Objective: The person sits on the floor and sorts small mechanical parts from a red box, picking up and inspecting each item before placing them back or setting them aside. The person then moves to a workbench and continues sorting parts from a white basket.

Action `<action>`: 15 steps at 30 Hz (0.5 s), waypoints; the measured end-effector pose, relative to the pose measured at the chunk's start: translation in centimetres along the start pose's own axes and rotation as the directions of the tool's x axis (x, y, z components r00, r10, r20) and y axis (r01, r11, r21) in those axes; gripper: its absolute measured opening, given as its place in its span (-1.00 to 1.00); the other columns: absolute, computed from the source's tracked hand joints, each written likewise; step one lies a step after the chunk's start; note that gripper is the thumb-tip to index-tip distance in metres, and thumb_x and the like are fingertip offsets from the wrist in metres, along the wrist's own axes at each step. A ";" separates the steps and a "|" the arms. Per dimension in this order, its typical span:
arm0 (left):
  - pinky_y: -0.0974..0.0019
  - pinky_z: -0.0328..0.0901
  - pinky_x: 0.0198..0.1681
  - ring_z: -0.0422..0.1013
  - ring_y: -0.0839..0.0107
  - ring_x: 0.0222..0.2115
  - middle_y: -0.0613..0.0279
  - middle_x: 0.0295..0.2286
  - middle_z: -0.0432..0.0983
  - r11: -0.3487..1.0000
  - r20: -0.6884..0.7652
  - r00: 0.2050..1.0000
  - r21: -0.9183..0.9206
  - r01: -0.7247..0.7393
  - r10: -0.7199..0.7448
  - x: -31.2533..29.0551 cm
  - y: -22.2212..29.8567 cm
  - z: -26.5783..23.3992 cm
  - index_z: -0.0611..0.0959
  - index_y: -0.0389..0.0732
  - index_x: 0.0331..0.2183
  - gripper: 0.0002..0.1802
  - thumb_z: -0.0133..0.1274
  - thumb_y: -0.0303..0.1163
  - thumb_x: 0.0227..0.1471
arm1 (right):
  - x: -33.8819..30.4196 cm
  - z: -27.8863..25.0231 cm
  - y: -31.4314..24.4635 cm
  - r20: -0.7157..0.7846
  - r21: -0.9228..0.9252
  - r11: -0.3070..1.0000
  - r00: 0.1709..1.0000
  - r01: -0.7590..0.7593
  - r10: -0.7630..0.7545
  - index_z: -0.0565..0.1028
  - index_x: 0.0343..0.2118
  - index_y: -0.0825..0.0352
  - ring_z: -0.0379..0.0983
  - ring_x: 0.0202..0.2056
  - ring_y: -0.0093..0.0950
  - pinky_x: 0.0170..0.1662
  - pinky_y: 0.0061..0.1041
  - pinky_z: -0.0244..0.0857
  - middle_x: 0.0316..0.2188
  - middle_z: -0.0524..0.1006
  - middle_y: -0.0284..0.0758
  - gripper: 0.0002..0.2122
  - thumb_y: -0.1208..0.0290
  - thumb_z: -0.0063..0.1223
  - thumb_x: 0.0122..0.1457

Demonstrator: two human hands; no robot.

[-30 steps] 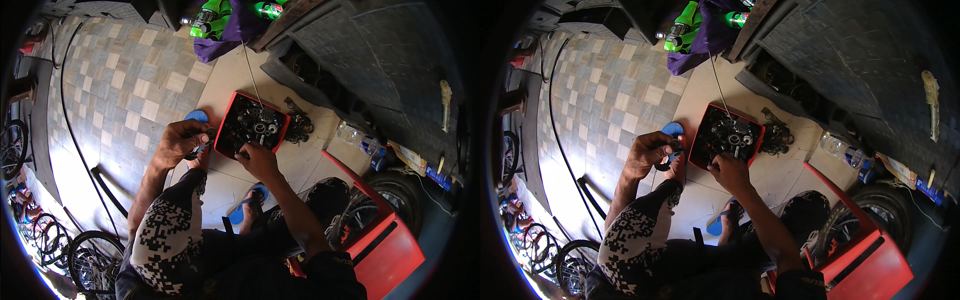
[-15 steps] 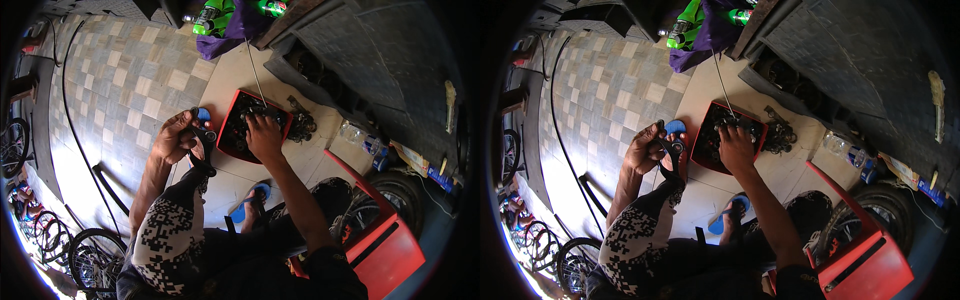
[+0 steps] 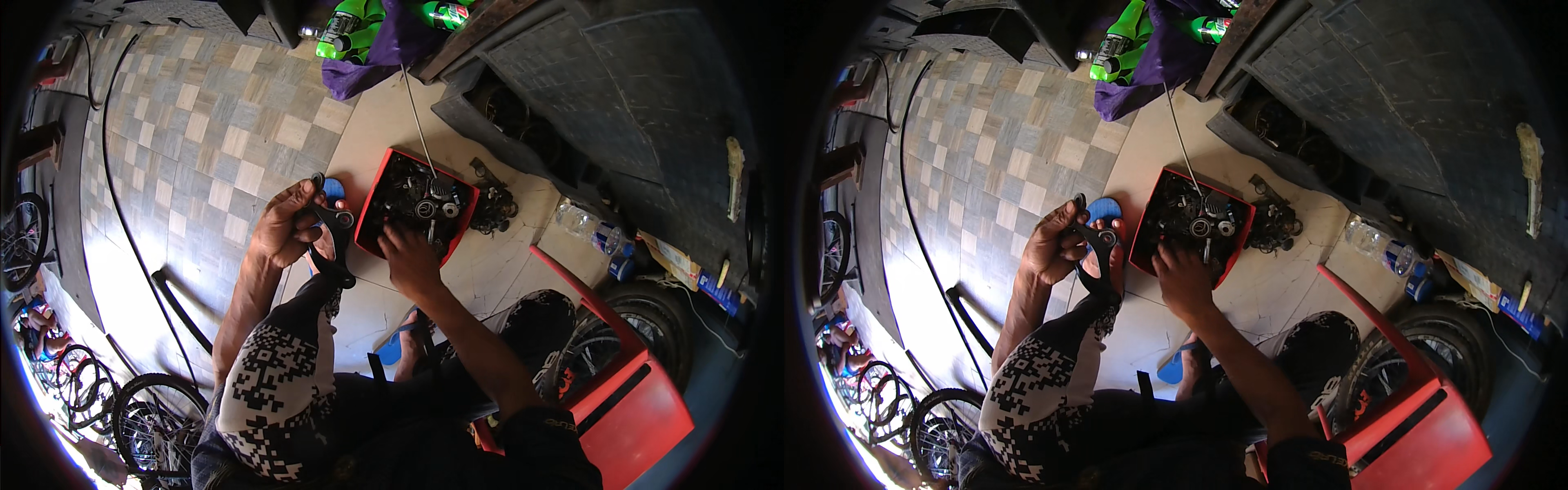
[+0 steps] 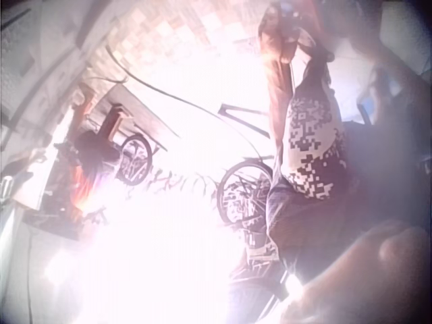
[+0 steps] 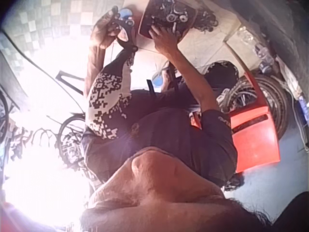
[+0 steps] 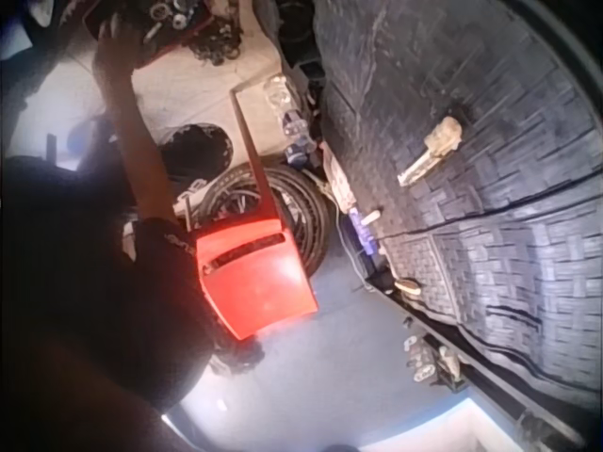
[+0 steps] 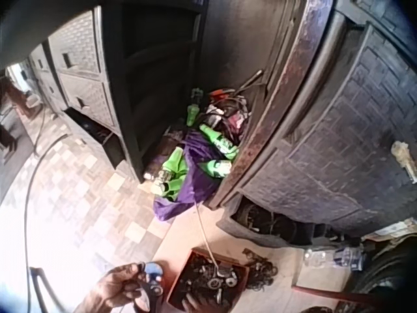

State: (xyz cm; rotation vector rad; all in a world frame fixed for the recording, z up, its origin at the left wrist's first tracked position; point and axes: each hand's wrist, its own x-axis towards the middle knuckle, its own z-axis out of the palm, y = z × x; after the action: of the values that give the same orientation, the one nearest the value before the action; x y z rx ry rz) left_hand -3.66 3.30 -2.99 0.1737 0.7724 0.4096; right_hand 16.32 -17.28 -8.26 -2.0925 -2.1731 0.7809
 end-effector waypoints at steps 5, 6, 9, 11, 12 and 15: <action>0.61 0.05 -0.63 0.19 0.72 -0.64 0.32 -0.34 0.59 0.999 0.023 0.999 0.021 -0.039 0.039 0.0 -0.3 -0.2 0.59 -0.18 -0.23 -0.84 0.08 -0.29 0.36 | 0.3 -1.7 -0.9 0.047 0.203 0.974 0.995 -0.099 0.092 0.53 0.10 0.30 0.33 0.24 -0.17 0.22 -0.16 0.23 0.18 0.47 -0.17 -0.59 0.43 0.09 0.14; 0.60 0.04 -0.64 0.17 0.72 -0.65 0.33 -0.34 0.58 0.997 0.019 0.999 0.056 -0.044 0.043 0.0 -0.3 -0.1 0.59 -0.19 -0.21 -0.83 0.09 -0.28 0.35 | 1.0 -2.1 -0.5 -0.014 0.237 0.964 0.991 -0.124 0.130 0.52 0.11 0.30 0.32 0.25 -0.18 0.23 -0.16 0.23 0.17 0.48 -0.16 -0.58 0.42 0.10 0.15; 0.57 0.03 -0.66 0.14 0.71 -0.67 0.32 -0.34 0.59 0.988 0.047 0.997 0.133 -0.073 0.067 -0.1 -0.5 0.3 0.61 -0.22 -0.16 -0.80 0.12 -0.28 0.33 | 3.8 -3.0 1.3 -0.117 0.014 0.989 0.982 -0.149 0.150 0.47 0.15 0.34 0.32 0.25 -0.18 0.25 -0.16 0.21 0.20 0.45 -0.13 -0.54 0.37 0.12 0.16; 0.57 0.04 -0.66 0.17 0.69 -0.67 0.27 -0.34 0.63 0.983 0.051 0.996 0.168 -0.080 0.072 -0.3 -0.6 0.5 0.62 -0.25 -0.14 -0.79 0.15 -0.31 0.30 | 5.4 -2.9 2.4 -0.201 -0.074 0.988 0.972 -0.136 0.119 0.45 0.17 0.35 0.31 0.26 -0.17 0.27 -0.15 0.20 0.24 0.41 -0.10 -0.53 0.39 0.09 0.17; 0.57 0.04 -0.66 0.19 0.69 -0.68 0.18 -0.31 0.66 0.984 0.081 0.993 0.144 -0.101 0.090 -0.3 -0.7 0.6 0.63 -0.26 -0.11 -0.78 0.17 -0.35 0.28 | 5.8 -2.7 2.7 -0.249 -0.124 0.984 0.964 -0.130 0.096 0.44 0.18 0.36 0.30 0.27 -0.17 0.27 -0.15 0.20 0.26 0.39 -0.09 -0.53 0.39 0.08 0.18; 0.61 0.01 -0.67 0.16 0.74 -0.69 0.11 -0.27 0.69 0.983 0.088 0.991 0.142 -0.112 0.101 -0.3 -0.8 0.6 0.63 -0.29 -0.11 -0.82 0.17 -0.46 0.27 | 6.0 -1.6 3.1 -0.169 -0.207 0.972 0.983 -0.112 0.077 0.42 0.21 0.37 0.29 0.29 -0.16 0.30 -0.13 0.17 0.27 0.39 -0.10 -0.55 0.33 0.02 0.29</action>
State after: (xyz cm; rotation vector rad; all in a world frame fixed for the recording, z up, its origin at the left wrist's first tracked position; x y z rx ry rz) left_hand -3.19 2.43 -2.57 0.3687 0.7156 0.4446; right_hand 19.15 -11.21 -9.89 -2.2833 -2.1726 0.3789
